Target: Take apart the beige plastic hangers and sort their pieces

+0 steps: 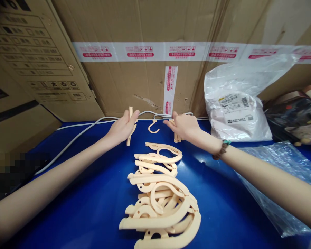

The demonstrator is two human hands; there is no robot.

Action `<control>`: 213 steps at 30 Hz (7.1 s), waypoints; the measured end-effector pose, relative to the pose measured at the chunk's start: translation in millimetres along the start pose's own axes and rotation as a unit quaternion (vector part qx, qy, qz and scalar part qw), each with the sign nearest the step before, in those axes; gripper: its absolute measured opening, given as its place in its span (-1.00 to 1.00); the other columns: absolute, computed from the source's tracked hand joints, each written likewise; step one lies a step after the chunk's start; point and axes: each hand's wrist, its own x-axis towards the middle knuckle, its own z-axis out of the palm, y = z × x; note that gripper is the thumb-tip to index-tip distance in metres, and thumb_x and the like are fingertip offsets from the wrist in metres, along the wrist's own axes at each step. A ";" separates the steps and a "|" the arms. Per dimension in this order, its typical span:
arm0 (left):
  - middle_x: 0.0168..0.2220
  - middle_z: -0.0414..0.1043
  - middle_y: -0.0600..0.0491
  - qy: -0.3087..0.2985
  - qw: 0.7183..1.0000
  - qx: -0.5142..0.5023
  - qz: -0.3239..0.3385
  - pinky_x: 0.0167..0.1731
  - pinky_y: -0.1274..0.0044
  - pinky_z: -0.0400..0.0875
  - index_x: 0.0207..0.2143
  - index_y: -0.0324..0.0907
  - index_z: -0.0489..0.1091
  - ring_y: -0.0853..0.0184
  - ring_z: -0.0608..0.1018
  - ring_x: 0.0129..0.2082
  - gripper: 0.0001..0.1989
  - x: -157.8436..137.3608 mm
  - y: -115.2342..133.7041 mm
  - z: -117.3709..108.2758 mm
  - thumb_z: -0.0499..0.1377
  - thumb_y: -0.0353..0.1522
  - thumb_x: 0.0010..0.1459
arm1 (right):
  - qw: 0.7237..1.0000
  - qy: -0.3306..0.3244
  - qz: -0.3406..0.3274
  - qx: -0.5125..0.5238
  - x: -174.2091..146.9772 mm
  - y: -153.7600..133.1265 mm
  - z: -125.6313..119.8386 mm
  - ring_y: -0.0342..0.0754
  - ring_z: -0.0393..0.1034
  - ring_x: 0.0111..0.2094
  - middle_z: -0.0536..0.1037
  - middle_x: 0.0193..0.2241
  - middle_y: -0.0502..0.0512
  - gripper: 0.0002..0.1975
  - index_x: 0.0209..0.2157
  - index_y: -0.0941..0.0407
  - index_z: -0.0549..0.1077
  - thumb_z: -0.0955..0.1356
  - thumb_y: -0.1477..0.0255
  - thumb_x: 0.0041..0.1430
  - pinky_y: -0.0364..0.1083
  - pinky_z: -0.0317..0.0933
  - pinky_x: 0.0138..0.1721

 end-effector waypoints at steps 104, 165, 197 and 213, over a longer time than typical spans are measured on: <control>-0.58 0.31 0.09 -0.088 0.993 -0.056 0.051 -0.54 0.58 0.19 -0.51 -0.21 0.30 0.42 0.35 -0.63 -0.62 24.0 -1.8 2.3 -0.03 -0.27 0.35 | 0.944 0.095 0.036 0.314 12.2 61.1 -3.8 -0.19 0.30 -0.69 0.47 -0.54 0.07 -0.72 -0.40 0.13 0.35 0.11 0.37 0.29 -0.19 0.10 -0.65; -0.09 0.43 -0.08 -0.056 0.966 0.039 0.251 -0.09 0.35 0.35 -0.16 -0.22 0.47 0.14 0.52 -0.15 -0.72 14.9 0.0 48.9 0.12 -0.20 0.27 | 0.998 0.025 -0.044 -0.030 -12.7 13.4 8.4 0.19 0.48 -0.18 0.54 -0.11 0.41 -0.47 -0.02 0.22 0.35 0.21 0.05 0.28 -0.03 0.20 -0.31; -0.25 0.53 -0.10 -0.198 0.852 -0.485 -0.013 -0.31 0.55 0.39 -0.25 -0.30 0.41 0.40 0.56 -0.32 -0.84 2.1 34.4 5.9 0.03 -0.48 0.27 | 0.888 -0.007 -0.160 0.431 -6.9 3.4 2.1 -0.07 0.43 -0.42 0.53 -0.41 0.08 -0.67 -0.30 0.12 0.38 0.26 0.12 0.23 -0.10 0.28 -0.40; -0.59 0.25 0.14 -0.021 0.941 -0.305 0.142 -0.44 0.56 0.12 -0.57 -0.25 0.32 0.48 0.26 -0.57 -0.62 34.9 63.1 -34.7 0.01 -0.42 0.34 | 0.929 0.250 -0.209 -0.173 11.7 -4.8 -59.7 0.13 0.41 -0.20 0.55 -0.24 0.33 -0.68 -0.10 0.23 0.41 0.09 0.48 0.38 -0.02 0.07 -0.35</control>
